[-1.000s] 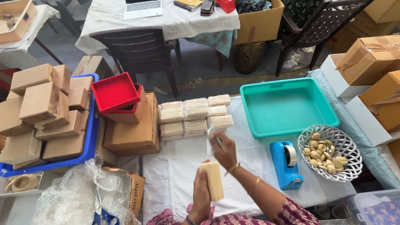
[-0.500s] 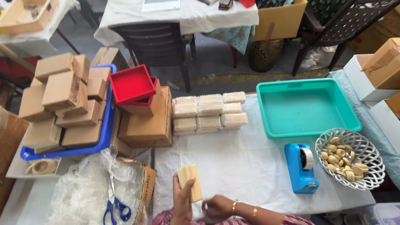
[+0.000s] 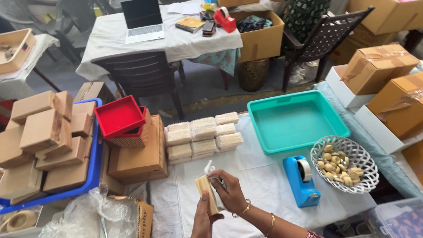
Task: The person wraps small wooden items in bubble wrap and secures them with tape. She wipes the wooden items with a cloth before wrapping them and stacks the finished packages on the table.
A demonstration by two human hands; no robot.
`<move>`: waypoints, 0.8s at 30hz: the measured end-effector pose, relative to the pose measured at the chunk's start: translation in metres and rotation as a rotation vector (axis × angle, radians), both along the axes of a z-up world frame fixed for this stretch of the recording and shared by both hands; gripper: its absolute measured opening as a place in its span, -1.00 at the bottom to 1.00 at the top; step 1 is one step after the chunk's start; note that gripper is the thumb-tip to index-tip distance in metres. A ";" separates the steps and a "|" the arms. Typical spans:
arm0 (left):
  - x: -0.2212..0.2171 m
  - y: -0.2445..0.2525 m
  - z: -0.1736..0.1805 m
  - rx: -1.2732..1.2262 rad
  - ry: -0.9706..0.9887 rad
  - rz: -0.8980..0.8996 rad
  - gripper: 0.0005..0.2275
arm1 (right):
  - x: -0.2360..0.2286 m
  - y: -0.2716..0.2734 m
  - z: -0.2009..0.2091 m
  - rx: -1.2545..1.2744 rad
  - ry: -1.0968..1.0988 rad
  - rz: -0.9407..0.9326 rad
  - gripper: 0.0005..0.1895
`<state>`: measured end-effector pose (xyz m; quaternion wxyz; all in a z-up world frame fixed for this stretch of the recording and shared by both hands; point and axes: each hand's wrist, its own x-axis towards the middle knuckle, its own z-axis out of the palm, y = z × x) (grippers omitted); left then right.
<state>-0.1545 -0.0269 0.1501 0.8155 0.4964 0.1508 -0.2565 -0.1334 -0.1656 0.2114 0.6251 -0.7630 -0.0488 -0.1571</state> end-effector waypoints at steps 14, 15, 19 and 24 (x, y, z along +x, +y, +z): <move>0.013 -0.035 -0.023 0.159 -0.329 -0.014 -0.36 | 0.004 -0.030 -0.022 -0.154 -0.307 -0.144 -0.94; 0.021 -0.033 -0.021 0.075 -0.317 0.072 -0.36 | -0.003 -0.027 -0.030 -0.182 -0.363 -0.083 -0.94; 0.025 -0.033 -0.025 -0.037 -0.231 0.087 -0.35 | -0.004 -0.030 -0.034 -0.325 -0.479 0.111 -0.94; -0.001 -0.053 -0.037 0.310 -0.361 -0.207 -0.35 | 0.068 -0.075 -0.029 -0.024 -0.233 -0.166 -0.87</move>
